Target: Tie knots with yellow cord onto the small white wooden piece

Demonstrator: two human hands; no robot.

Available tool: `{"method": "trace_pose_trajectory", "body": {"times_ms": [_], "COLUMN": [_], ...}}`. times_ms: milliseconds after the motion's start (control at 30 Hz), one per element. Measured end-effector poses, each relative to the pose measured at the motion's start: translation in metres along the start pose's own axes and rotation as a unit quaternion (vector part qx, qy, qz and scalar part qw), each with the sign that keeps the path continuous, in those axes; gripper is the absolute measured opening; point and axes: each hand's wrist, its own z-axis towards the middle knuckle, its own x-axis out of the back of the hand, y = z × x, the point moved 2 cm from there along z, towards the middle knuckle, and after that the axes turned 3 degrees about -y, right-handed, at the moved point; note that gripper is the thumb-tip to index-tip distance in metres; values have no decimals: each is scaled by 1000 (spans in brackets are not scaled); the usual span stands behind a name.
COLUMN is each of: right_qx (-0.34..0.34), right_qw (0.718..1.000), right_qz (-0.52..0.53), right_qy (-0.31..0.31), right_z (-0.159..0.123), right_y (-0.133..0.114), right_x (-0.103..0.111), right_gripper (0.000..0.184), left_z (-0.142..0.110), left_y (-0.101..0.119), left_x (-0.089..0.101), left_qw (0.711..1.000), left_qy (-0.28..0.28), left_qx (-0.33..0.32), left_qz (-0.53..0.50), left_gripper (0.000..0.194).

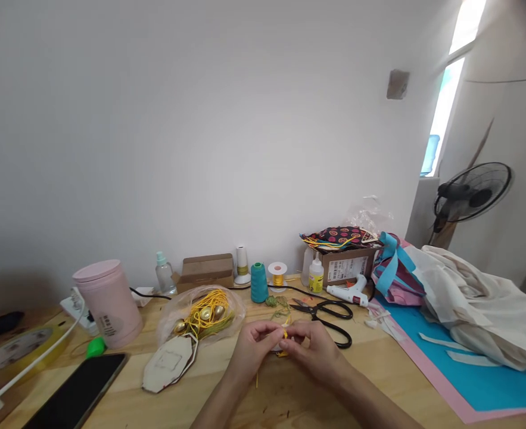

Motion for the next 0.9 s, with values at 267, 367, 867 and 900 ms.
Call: {"method": "trace_pose_trajectory", "body": {"times_ms": [267,367,867,900], "right_qx": [-85,-111,-65,-69], "right_qw": [984,970,981,981], "right_qz": [155,217,179,179], "right_qy": [-8,6,-29,-26], "right_z": [2,4,1,0], "right_y": [12,18,10,9], "right_x": [-4,-6,-12,-12], "right_gripper": [26,28,28,28], "left_z": [1,-2,-1,-1], "left_y": [10,22,-2,0], "left_x": [16,26,-11,-11], "left_qw": [969,918,999,999], "left_qy": [119,239,-8,-4], "left_qx": [-60,-151,32,30], "left_qz": [210,279,-7,-20], "left_gripper": [26,24,30,29]}}
